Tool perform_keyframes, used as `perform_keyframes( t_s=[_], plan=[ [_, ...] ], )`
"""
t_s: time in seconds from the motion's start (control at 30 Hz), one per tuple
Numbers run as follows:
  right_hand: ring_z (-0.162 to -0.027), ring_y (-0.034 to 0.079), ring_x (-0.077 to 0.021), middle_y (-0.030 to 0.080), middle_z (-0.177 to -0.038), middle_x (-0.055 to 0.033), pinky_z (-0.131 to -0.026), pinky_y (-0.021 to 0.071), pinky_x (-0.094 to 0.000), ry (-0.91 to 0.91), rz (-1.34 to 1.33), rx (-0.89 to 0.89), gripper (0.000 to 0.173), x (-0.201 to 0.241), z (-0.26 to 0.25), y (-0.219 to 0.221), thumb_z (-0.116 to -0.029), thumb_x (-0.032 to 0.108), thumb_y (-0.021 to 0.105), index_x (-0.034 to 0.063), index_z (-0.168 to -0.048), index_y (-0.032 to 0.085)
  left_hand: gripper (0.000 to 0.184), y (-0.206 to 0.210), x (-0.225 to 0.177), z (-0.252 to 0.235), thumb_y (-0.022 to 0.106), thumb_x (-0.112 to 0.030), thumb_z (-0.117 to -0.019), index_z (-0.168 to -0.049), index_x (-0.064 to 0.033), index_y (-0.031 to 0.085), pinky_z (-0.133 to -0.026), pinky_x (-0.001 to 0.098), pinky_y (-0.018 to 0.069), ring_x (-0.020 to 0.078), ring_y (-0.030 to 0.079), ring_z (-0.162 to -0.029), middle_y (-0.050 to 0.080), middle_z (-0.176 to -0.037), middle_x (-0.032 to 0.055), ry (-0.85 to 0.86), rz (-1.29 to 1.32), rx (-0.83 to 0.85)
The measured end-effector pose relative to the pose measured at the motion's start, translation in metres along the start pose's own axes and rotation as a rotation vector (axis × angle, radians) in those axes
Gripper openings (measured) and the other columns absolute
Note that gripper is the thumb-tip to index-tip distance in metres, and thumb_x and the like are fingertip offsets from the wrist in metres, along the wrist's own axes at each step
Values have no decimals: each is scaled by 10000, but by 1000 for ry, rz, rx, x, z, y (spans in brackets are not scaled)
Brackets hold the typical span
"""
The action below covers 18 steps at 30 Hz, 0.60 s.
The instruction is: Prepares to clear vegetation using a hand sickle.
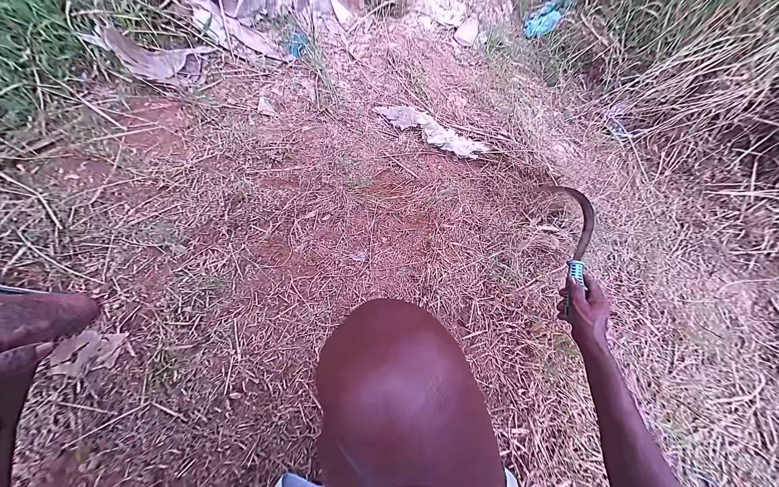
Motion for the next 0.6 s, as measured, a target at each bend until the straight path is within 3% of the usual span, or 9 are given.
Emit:
perform_keyframes(
  t_s=[0.03,0.07,0.13,0.27,0.4,0.5,0.6],
  plan=[
    [-521,575,-107,629,-839,-64,-447,511,-284,-33,-40,27,469,2,12,6,-1079,250,502,16,-1481,440,284,-4,7,14,488,-5,-1033,-1142,217,627,-940,312,525,375,688,-1042,665,-1060,369,-296,128,165],
    [-534,578,-105,633,-851,-63,-462,515,-280,-74,-69,69,490,6,23,14,-1063,230,527,4,-1486,427,317,-9,7,20,475,-55,-1069,-1267,163,592,-1032,450,483,400,635,-1167,630,-1204,360,-541,208,270],
    [-537,569,-96,635,-864,-59,-470,514,-270,-154,-100,172,540,13,40,29,-1008,205,598,-16,-1473,433,348,-16,-1,18,477,-114,-1088,-1341,104,575,-1075,595,415,450,586,-1235,601,-1284,357,-750,250,342],
    [-619,584,-58,686,-962,-58,-562,522,-268,-307,50,420,556,31,72,56,-956,269,653,4,-1426,520,333,-15,-4,13,476,-101,-1084,-1313,113,590,-1065,606,423,459,589,-1227,608,-1267,359,-635,230,348],
    [-920,715,-220,732,-1100,-138,-847,573,-464,-442,305,609,510,40,91,76,-977,336,620,48,-1398,599,334,-17,-8,11,488,-79,-1077,-1319,131,583,-1085,597,411,463,583,-1246,608,-1276,364,-628,224,316],
    [-847,713,-207,740,-1051,-130,-784,577,-454,-399,356,632,504,25,85,63,-958,365,642,70,-1367,633,307,-11,0,16,496,-78,-1076,-1299,102,606,-1060,612,426,461,600,-1212,627,-1250,345,-629,268,265],
    [-620,624,-127,723,-905,-82,-584,533,-364,-304,330,489,471,7,68,23,-923,326,642,69,-1317,656,332,-2,13,17,490,-112,-1086,-1350,61,595,-1066,598,414,430,588,-1231,623,-1278,315,-686,321,279]
  ],
)
Point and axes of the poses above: each hand's wrist, its own z-axis away from the middle knuckle, its own y-axis out of the palm, x = y × z, the point moved 4 cm from there along -z, towards the middle knuckle
